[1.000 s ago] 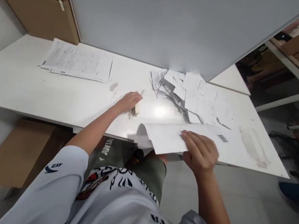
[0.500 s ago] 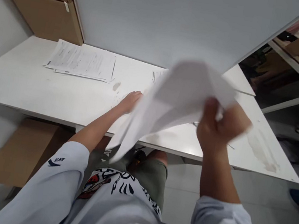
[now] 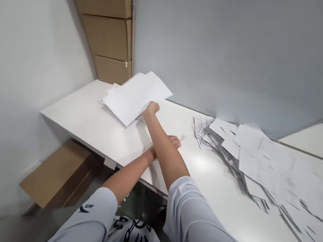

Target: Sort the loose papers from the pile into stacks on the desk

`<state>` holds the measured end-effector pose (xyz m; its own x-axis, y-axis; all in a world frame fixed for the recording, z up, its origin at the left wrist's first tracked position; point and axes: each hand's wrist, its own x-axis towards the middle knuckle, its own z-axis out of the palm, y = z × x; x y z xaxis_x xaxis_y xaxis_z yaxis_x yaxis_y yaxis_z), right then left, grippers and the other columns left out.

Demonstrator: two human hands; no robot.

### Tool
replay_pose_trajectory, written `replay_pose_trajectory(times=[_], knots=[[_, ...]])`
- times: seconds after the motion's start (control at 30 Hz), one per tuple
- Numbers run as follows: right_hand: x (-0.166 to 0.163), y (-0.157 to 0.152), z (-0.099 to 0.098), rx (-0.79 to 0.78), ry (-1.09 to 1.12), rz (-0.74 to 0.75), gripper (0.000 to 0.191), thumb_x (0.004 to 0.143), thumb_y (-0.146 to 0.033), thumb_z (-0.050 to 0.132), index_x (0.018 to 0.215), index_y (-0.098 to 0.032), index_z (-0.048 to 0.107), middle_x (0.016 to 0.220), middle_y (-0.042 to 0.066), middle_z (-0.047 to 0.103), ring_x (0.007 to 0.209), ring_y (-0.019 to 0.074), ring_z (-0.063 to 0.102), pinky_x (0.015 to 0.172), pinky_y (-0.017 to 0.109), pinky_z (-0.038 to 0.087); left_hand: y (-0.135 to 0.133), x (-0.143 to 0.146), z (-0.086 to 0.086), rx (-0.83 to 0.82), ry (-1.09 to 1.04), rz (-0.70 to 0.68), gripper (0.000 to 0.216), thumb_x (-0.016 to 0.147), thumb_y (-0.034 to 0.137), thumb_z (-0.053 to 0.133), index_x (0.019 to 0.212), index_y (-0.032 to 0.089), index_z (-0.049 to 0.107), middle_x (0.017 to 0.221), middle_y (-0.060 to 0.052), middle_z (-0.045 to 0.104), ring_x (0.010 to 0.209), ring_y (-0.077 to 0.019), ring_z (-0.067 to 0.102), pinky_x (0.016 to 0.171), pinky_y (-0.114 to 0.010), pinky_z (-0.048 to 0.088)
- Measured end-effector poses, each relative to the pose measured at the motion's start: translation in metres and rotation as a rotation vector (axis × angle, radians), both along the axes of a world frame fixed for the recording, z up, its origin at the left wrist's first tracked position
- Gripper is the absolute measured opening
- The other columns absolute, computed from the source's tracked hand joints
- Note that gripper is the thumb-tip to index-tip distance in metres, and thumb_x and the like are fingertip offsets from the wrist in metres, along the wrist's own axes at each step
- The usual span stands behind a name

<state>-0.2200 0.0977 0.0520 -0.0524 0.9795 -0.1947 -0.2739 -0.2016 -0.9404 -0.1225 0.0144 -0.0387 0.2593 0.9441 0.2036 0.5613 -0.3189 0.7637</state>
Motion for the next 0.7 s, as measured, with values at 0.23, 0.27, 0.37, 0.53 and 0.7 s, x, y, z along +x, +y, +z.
replay_pose_trajectory(times=[0.23,0.27,0.37,0.53,0.7], knots=[[-0.001,0.000,0.034,0.782,-0.195,-0.153,0.046,0.101,-0.032,0.020,0.126,-0.014,0.055,0.126,0.016,0.056,0.132,0.0257,0.050,0.106,0.047,0.043,0.002,0.007,-0.014,0.078,0.143,0.064,0.035,0.100,0.039,0.030,0.095,0.028,0.063,0.109,-0.015,0.064,0.109,-0.0273,0.059,0.104,-0.040,0.044],[-0.004,-0.004,0.044,0.885,-0.252,-0.119,0.046,0.102,-0.031,0.020,0.128,-0.014,0.055,0.125,0.016,0.056,0.131,0.0262,0.051,0.106,0.048,0.044,0.001,0.008,-0.014,0.087,0.147,0.067,0.035,0.100,0.038,0.030,0.096,0.027,0.063,0.107,-0.014,0.064,0.109,-0.0271,0.059,0.104,-0.041,0.044],[-0.018,-0.024,0.064,1.011,-0.467,-0.005,0.041,0.101,-0.021,0.025,0.126,-0.013,0.057,0.117,0.016,0.062,0.121,0.0267,0.056,0.102,0.047,0.046,-0.001,0.008,-0.011,0.095,0.156,0.065,0.033,0.099,0.036,0.031,0.097,0.024,0.062,0.104,-0.013,0.065,0.109,-0.0267,0.060,0.103,-0.043,0.046],[-0.054,-0.061,0.036,1.031,-1.030,0.408,0.035,0.092,-0.003,0.036,0.114,-0.010,0.063,0.110,0.020,0.068,0.109,0.0282,0.061,0.093,0.042,0.047,-0.006,0.005,-0.004,0.074,0.168,0.072,0.030,0.099,0.037,0.038,0.101,0.022,0.064,0.112,-0.013,0.067,0.113,-0.0246,0.060,0.104,-0.039,0.046],[-0.074,-0.084,-0.019,1.117,-1.252,0.745,0.031,0.091,-0.001,0.045,0.111,-0.008,0.067,0.110,0.021,0.069,0.110,0.0264,0.063,0.093,0.038,0.048,-0.011,0.006,-0.001,0.032,0.113,0.120,0.028,0.098,0.036,0.044,0.105,0.020,0.066,0.118,-0.010,0.068,0.123,-0.0225,0.058,0.108,-0.034,0.042]])
